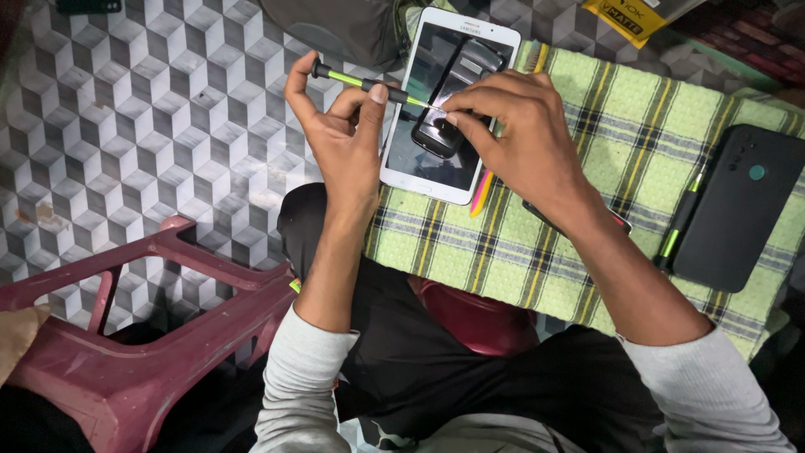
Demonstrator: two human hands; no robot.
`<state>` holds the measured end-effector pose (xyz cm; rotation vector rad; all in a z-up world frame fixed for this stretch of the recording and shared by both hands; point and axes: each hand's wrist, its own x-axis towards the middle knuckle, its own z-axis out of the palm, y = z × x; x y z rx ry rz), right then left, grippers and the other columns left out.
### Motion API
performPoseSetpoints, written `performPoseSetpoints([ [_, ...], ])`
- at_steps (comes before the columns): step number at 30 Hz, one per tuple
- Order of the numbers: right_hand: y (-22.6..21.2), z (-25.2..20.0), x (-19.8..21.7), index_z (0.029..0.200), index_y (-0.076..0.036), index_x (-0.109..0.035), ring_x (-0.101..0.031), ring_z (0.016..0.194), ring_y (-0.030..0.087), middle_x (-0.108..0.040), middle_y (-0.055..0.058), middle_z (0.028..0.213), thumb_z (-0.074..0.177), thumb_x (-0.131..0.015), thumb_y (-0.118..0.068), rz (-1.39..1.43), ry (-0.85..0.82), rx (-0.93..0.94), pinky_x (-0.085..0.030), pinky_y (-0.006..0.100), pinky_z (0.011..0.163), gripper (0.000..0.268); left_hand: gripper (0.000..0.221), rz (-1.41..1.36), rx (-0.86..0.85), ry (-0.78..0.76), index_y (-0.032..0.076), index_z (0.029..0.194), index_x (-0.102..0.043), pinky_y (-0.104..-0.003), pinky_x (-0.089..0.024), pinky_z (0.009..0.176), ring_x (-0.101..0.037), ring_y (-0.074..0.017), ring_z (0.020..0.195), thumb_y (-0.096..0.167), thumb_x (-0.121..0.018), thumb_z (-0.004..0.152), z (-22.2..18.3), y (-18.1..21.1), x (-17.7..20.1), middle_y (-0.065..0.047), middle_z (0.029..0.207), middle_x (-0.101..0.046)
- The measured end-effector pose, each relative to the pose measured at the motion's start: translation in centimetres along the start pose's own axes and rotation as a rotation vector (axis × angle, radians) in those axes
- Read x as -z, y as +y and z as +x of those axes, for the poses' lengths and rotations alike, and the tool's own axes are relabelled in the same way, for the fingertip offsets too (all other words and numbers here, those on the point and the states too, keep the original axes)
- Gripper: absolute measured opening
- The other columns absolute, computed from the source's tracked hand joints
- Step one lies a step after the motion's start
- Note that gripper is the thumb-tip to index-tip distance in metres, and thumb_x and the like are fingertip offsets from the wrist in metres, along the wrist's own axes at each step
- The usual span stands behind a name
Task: The person disassembles a small mobile phone, removes the battery and circuit board, then reassembles it by placing the board and battery back into the casing. They use a screwdriver to tighten screws on the phone's back cover.
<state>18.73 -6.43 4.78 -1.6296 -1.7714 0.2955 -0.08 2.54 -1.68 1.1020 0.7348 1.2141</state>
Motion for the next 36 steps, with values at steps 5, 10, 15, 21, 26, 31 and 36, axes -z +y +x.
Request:
performPoseSetpoints([
  [5,0.0,0.0,-0.2,0.109,-0.007,-0.079,-0.068,0.094,0.020,-0.076,0.007,0.103,0.097,-0.082,-0.011,0.025,0.006,-0.025,-0.041,0.038,0.090,0.013,0.071,-0.015,-0.003,0.001,0.015,0.156,-0.023,-0.021,-0.038,0.072,-0.052,-0.0054,0.076,0.003,-0.072,0.106,0.1,-0.1,0.1,-0.006,0.091,-0.073],
  [10,0.1,0.0,-0.6,0.108,-0.007,-0.079,-0.069,0.091,0.017,-0.077,0.005,0.101,0.098,-0.081,-0.010,0.059,0.038,-0.027,-0.041,0.036,0.092,0.011,0.070,-0.046,-0.010,-0.005,0.015,0.157,-0.022,-0.022,-0.042,0.077,-0.055,-0.0064,0.079,0.003,-0.071,0.108,0.2,-0.4,0.2,-0.007,0.090,-0.072],
  [15,0.1,0.1,-1.1,0.107,-0.008,-0.079,-0.072,0.089,0.015,-0.077,0.005,0.101,0.098,-0.080,-0.008,0.158,0.058,-0.103,-0.051,0.033,0.085,0.009,0.069,-0.065,-0.002,0.005,0.014,0.157,-0.023,-0.022,-0.042,0.078,-0.054,-0.0062,0.079,0.003,-0.071,0.108,0.2,-0.4,0.2,-0.007,0.092,-0.073],
  [21,0.0,0.1,-1.2,0.104,-0.004,-0.080,-0.074,0.085,0.018,-0.078,0.008,0.096,0.095,-0.081,-0.003,0.100,0.090,-0.046,-0.055,0.036,0.082,0.009,0.070,-0.078,0.004,0.013,0.014,0.156,-0.023,-0.021,-0.041,0.075,-0.053,-0.0061,0.077,0.002,-0.071,0.106,0.3,-0.3,0.1,-0.007,0.090,-0.072],
  [26,0.2,0.3,-1.4,0.105,-0.004,-0.079,-0.074,0.087,0.017,-0.077,0.009,0.098,0.096,-0.080,-0.003,0.165,0.067,-0.082,-0.058,0.031,0.078,0.009,0.072,-0.082,0.010,0.016,0.014,0.156,-0.022,-0.021,-0.041,0.076,-0.054,-0.0066,0.079,0.002,-0.072,0.106,0.3,-0.2,0.0,-0.006,0.089,-0.071],
  [31,0.3,0.0,-1.4,0.106,-0.003,-0.079,-0.073,0.085,0.018,-0.077,0.010,0.096,0.095,-0.081,-0.002,0.126,0.069,-0.070,-0.057,0.032,0.078,0.011,0.072,-0.072,0.001,0.015,0.013,0.157,-0.022,-0.022,-0.042,0.078,-0.055,-0.0067,0.080,0.005,-0.073,0.106,0.3,-0.2,0.1,-0.006,0.090,-0.072],
  [36,0.2,0.1,-0.7,0.113,-0.005,-0.078,-0.074,0.089,0.015,-0.077,0.009,0.103,0.096,-0.079,-0.001,0.153,0.047,-0.159,-0.056,0.028,0.069,0.017,0.072,-0.050,-0.007,0.017,0.013,0.157,-0.022,-0.023,-0.043,0.082,-0.057,-0.0077,0.082,0.006,-0.072,0.106,0.3,-0.4,0.4,-0.008,0.092,-0.073],
])
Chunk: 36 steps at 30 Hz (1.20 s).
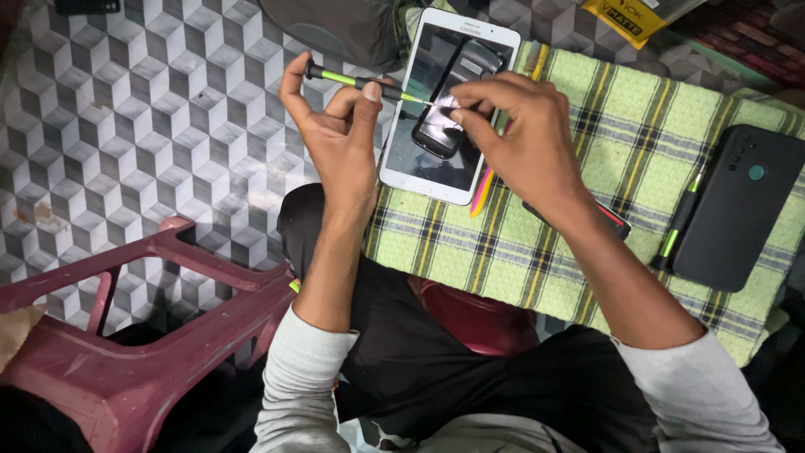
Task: The person disassembles a small mobile phone, removes the battery and circuit board, then reassembles it by placing the board and battery back into the casing. They use a screwdriver to tighten screws on the phone's back cover.
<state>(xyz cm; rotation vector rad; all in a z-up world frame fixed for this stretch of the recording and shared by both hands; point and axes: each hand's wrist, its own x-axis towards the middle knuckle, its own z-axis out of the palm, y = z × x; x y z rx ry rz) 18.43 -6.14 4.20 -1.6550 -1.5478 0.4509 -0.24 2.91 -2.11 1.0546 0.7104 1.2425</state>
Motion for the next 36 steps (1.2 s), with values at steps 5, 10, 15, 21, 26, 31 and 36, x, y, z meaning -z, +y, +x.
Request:
performPoseSetpoints([
  [5,-1.0,-1.1,2.7,0.118,-0.001,-0.075,-0.072,0.091,0.017,-0.075,0.011,0.106,0.097,-0.079,0.000,-0.039,0.043,-0.004,-0.056,0.030,0.080,0.021,0.072,0.002,-0.020,-0.019,0.014,0.157,-0.020,-0.026,-0.047,0.094,-0.063,-0.0111,0.089,0.005,-0.072,0.108,0.0,-0.3,0.2,-0.008,0.092,-0.071],
  [10,-2.2,-5.6,6.2,0.120,0.000,-0.074,-0.073,0.100,0.020,-0.075,0.011,0.108,0.099,-0.076,0.000,-0.103,0.165,-0.102,-0.055,0.032,0.089,0.020,0.072,-0.001,-0.016,-0.032,0.015,0.158,-0.018,-0.026,-0.048,0.091,-0.063,-0.0124,0.086,0.001,-0.069,0.109,-0.2,0.2,0.1,-0.010,0.096,-0.073],
  [15,-4.6,-12.3,3.2,0.110,-0.002,-0.072,-0.074,0.098,0.023,-0.075,0.010,0.107,0.099,-0.069,-0.001,0.034,0.256,-0.198,-0.057,0.035,0.091,0.012,0.073,-0.062,0.016,-0.002,0.016,0.159,-0.018,-0.030,-0.049,0.094,-0.063,-0.0162,0.091,0.000,-0.070,0.109,-0.8,0.6,0.0,-0.013,0.099,-0.071],
  [21,-8.3,-13.9,-6.3,0.111,-0.002,-0.072,-0.066,0.100,0.029,-0.069,0.012,0.106,0.092,-0.071,-0.006,0.143,-0.024,0.001,-0.051,0.042,0.088,0.019,0.067,-0.263,0.024,0.057,0.017,0.154,-0.027,-0.033,-0.049,0.091,-0.062,-0.0187,0.095,0.006,-0.071,0.105,-0.3,2.0,1.1,-0.015,0.109,-0.069],
  [26,-9.5,-10.4,-11.9,0.107,0.000,-0.073,-0.060,0.099,0.030,-0.063,0.013,0.107,0.087,-0.068,-0.011,-0.022,-0.064,0.154,-0.048,0.043,0.083,0.024,0.050,-0.404,0.031,0.108,0.017,0.146,-0.040,-0.031,-0.050,0.093,-0.063,-0.0195,0.105,0.011,-0.070,0.107,-0.2,4.6,4.3,-0.011,0.114,-0.066],
  [31,-11.8,-8.6,-15.6,0.097,-0.002,-0.070,-0.058,0.106,0.025,-0.062,0.011,0.109,0.085,-0.065,-0.014,-0.145,-0.205,0.272,-0.046,0.041,0.085,0.018,0.035,-0.433,-0.089,0.095,0.014,0.144,-0.046,-0.028,-0.048,0.091,-0.059,-0.0157,0.098,0.018,-0.065,0.115,-1.5,9.2,8.5,-0.007,0.119,-0.066],
  [36,-13.7,-6.0,-18.3,0.102,-0.010,-0.069,-0.054,0.114,0.022,-0.061,0.006,0.107,0.078,-0.066,-0.022,-0.533,-0.157,0.246,-0.044,0.038,0.089,0.027,0.034,-0.443,-0.088,0.104,0.017,0.146,-0.048,-0.028,-0.048,0.092,-0.059,-0.0160,0.096,0.017,-0.063,0.115,-3.6,12.2,10.9,-0.004,0.119,-0.065],
])
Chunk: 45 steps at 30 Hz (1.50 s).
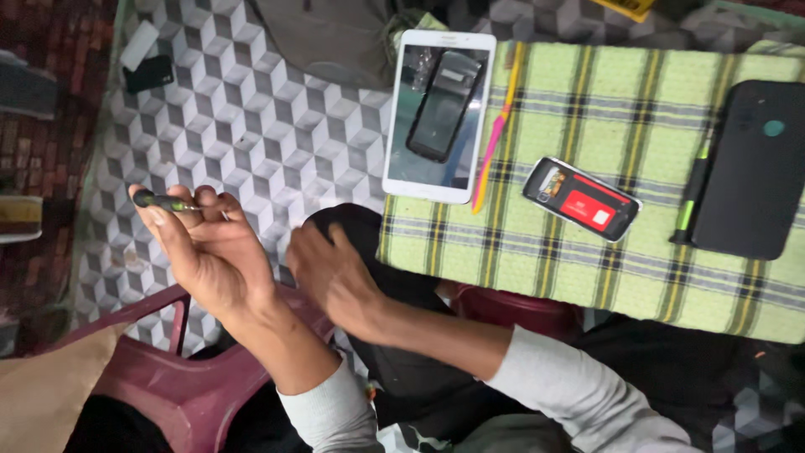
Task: The person disassembles a small mobile phone, removes the battery and circuit board, then reassembles it by placing the board and battery back into the casing. They use a screwdriver to tighten screws on the phone's back cover.
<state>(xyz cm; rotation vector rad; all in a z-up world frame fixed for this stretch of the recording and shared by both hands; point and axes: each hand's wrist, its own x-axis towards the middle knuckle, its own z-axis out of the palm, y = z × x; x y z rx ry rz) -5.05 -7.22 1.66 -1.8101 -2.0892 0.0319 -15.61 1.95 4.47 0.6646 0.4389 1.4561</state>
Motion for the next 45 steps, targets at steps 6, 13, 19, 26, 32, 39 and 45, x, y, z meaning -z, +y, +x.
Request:
performPoseSetpoints([
  [6,-0.3,1.5,-1.8,0.104,-0.008,-0.066,-0.053,0.102,0.022,-0.059,0.007,0.102,0.091,-0.064,-0.030,-0.020,-0.042,-0.073,-0.042,0.037,0.078,0.026,0.037,-0.029,0.005,0.022,0.016,0.149,-0.047,-0.028,-0.048,0.090,-0.059,-0.0164,0.096,0.016,-0.062,0.115,-1.0,1.0,0.3,-0.006,0.118,-0.065],
  [13,-0.9,0.3,-2.6,0.101,-0.013,-0.066,-0.054,0.101,0.021,-0.058,0.002,0.098,0.092,-0.066,-0.020,-0.066,-0.148,0.086,-0.042,0.037,0.082,0.011,0.038,-0.028,0.007,0.046,0.017,0.148,-0.048,-0.028,-0.049,0.093,-0.060,-0.0168,0.099,0.015,-0.064,0.114,-1.5,1.6,0.0,-0.006,0.117,-0.065],
  [19,-0.8,0.4,-1.3,0.098,-0.009,-0.067,-0.055,0.099,0.020,-0.060,0.006,0.100,0.077,-0.067,-0.027,-0.115,-0.026,0.090,-0.042,0.035,0.073,0.028,0.034,0.038,-0.003,0.038,0.017,0.145,-0.049,-0.028,-0.047,0.093,-0.059,-0.0161,0.098,0.018,-0.064,0.114,-2.3,0.9,-1.5,-0.006,0.114,-0.065],
  [26,0.4,-0.4,-0.8,0.104,-0.005,-0.065,-0.053,0.089,0.021,-0.057,0.006,0.095,0.091,-0.066,-0.022,-0.153,-0.151,0.112,-0.042,0.032,0.068,0.021,0.036,0.051,-0.019,0.062,0.017,0.146,-0.049,-0.028,-0.047,0.095,-0.058,-0.0152,0.099,0.018,-0.064,0.113,-3.1,1.1,-3.3,-0.004,0.113,-0.066],
  [32,0.7,0.4,-0.6,0.097,-0.011,-0.065,-0.056,0.096,0.020,-0.059,0.004,0.094,0.080,-0.066,-0.025,-0.173,-0.002,0.112,-0.045,0.032,0.072,0.022,0.042,0.096,-0.007,0.043,0.016,0.150,-0.046,-0.028,-0.047,0.092,-0.058,-0.0150,0.098,0.019,-0.065,0.112,-3.5,-0.1,-5.0,-0.005,0.115,-0.066],
  [39,1.5,-0.6,-2.2,0.094,-0.009,-0.067,-0.057,0.092,0.024,-0.061,0.007,0.091,0.088,-0.066,-0.023,-0.003,-0.019,0.040,-0.045,0.035,0.066,0.015,0.050,0.112,0.028,-0.028,0.015,0.153,-0.038,-0.029,-0.048,0.092,-0.060,-0.0137,0.103,0.012,-0.069,0.114,-4.7,-1.9,-8.2,-0.005,0.109,-0.064],
  [45,2.5,-9.1,-0.1,0.090,-0.007,-0.068,-0.069,0.083,0.030,-0.067,0.012,0.094,0.090,-0.064,-0.023,0.358,-0.115,0.111,-0.054,0.042,0.064,0.017,0.071,0.197,0.053,-0.055,0.019,0.161,-0.026,-0.030,-0.050,0.092,-0.066,-0.0177,0.098,0.002,-0.069,0.106,-5.8,-4.1,-10.7,-0.013,0.105,-0.069],
])
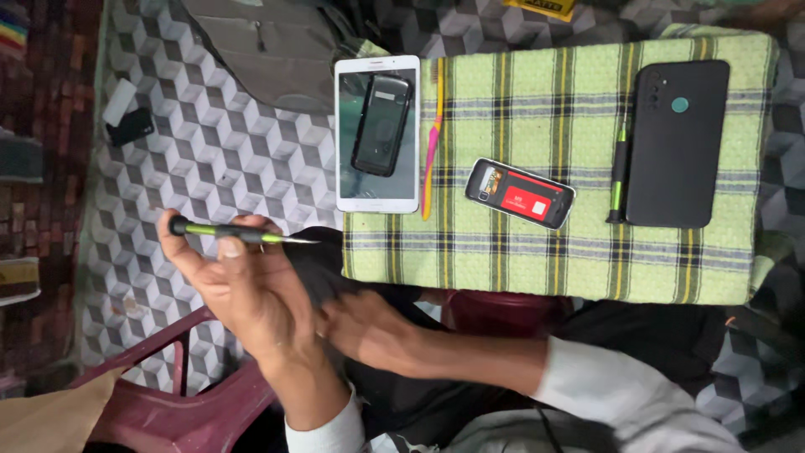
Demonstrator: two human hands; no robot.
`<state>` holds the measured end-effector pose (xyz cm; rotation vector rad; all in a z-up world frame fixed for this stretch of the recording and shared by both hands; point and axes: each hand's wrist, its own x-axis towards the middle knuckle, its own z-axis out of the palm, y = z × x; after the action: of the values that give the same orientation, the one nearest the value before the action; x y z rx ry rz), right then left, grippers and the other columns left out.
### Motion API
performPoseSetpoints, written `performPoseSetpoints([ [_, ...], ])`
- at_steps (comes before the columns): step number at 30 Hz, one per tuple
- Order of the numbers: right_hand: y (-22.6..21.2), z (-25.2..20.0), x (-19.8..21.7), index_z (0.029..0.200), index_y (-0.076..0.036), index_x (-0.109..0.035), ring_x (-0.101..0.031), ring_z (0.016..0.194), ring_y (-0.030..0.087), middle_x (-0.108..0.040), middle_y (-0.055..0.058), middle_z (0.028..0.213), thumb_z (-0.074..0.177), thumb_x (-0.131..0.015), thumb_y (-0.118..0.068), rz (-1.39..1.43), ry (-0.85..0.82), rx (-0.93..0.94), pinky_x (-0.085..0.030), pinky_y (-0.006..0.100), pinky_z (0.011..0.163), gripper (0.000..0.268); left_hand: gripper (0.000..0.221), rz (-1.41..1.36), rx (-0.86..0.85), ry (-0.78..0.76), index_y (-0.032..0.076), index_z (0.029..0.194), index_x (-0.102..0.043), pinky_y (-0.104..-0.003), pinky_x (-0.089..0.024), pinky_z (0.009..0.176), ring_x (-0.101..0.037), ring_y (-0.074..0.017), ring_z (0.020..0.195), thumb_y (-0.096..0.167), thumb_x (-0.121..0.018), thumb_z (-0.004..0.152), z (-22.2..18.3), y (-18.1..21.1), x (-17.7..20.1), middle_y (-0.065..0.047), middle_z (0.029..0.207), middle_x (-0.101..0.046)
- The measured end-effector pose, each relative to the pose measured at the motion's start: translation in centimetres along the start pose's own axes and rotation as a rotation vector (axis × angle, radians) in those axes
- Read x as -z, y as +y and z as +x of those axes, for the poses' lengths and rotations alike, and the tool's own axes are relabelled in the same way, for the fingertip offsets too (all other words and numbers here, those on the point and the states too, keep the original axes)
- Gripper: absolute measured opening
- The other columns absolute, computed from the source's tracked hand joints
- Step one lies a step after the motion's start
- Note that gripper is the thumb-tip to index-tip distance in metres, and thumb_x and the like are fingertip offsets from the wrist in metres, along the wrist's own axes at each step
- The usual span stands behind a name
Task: The person disassembles a small mobile phone, removes the battery and circuit board, then reassembles it by placing the board and battery back into the casing. They use a screwdriver to tighten screws on the phone's back cover.
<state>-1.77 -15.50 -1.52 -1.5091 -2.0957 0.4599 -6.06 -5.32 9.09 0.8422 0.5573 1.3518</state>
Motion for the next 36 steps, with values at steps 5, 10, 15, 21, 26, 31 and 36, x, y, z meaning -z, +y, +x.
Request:
performPoseSetpoints([
  [5,1.6,-10.0,6.4,0.085,-0.007,-0.066,-0.068,0.067,0.030,-0.065,0.010,0.076,0.093,-0.077,-0.023,0.289,0.019,-0.077,-0.053,0.042,0.055,0.021,0.071,0.341,-0.021,-0.071,0.016,0.159,-0.015,-0.030,-0.052,0.094,-0.068,-0.0198,0.096,-0.010,-0.057,0.107,-2.1,-3.4,-1.8,-0.019,0.105,-0.071],
  [10,4.8,-14.8,13.2,0.094,-0.007,-0.069,-0.068,0.068,0.022,-0.068,0.008,0.081,0.076,-0.090,-0.018,0.117,0.529,-0.364,-0.054,0.034,0.059,0.030,0.076,0.425,0.038,-0.195,0.014,0.159,-0.014,-0.029,-0.051,0.091,-0.067,-0.0191,0.099,-0.011,-0.060,0.103,-3.6,-6.8,-4.2,-0.021,0.111,-0.072],
  [15,9.3,-15.9,17.0,0.133,0.006,-0.054,-0.060,0.116,0.037,-0.060,0.023,0.125,0.081,-0.089,-0.017,-0.195,0.596,-0.539,-0.053,0.047,0.098,0.067,0.074,0.553,-0.068,-0.315,0.011,0.156,-0.015,-0.034,-0.054,0.102,-0.070,-0.0233,0.109,-0.013,-0.061,0.103,-4.7,-9.7,-4.3,-0.023,0.120,-0.069],
  [21,10.8,-13.7,17.4,0.146,0.007,-0.041,-0.043,0.141,0.048,-0.038,0.031,0.152,0.078,-0.088,-0.019,-0.156,0.534,-0.622,-0.042,0.055,0.115,0.087,0.074,0.728,-0.202,-0.423,0.011,0.154,-0.017,-0.036,-0.054,0.100,-0.069,-0.0273,0.107,-0.014,-0.062,0.101,-5.1,-11.7,-3.5,-0.026,0.119,-0.068],
  [26,11.2,-13.2,16.9,0.149,0.006,-0.040,-0.040,0.145,0.049,-0.035,0.032,0.155,0.081,-0.088,-0.019,-0.103,0.540,-0.625,-0.040,0.056,0.118,0.086,0.075,0.711,-0.246,-0.412,0.012,0.154,-0.016,-0.038,-0.056,0.100,-0.071,-0.0293,0.107,-0.015,-0.061,0.101,-5.1,-12.5,-3.0,-0.027,0.120,-0.068],
  [31,11.6,-13.1,16.4,0.148,0.006,-0.041,-0.043,0.142,0.049,-0.040,0.032,0.153,0.080,-0.088,-0.016,-0.100,0.529,-0.646,-0.040,0.055,0.117,0.086,0.075,0.707,-0.297,-0.443,0.014,0.153,-0.016,-0.040,-0.058,0.100,-0.071,-0.0305,0.108,-0.016,-0.061,0.101,-5.1,-13.1,-2.7,-0.027,0.121,-0.067],
  [36,11.9,-13.3,16.3,0.148,0.006,-0.040,-0.049,0.141,0.046,-0.049,0.030,0.149,0.081,-0.086,-0.014,-0.042,0.550,-0.598,-0.042,0.053,0.119,0.084,0.076,0.726,-0.382,-0.511,0.015,0.153,-0.017,-0.039,-0.059,0.098,-0.071,-0.0310,0.108,-0.018,-0.061,0.100,-4.8,-13.3,-2.5,-0.027,0.122,-0.066],
])
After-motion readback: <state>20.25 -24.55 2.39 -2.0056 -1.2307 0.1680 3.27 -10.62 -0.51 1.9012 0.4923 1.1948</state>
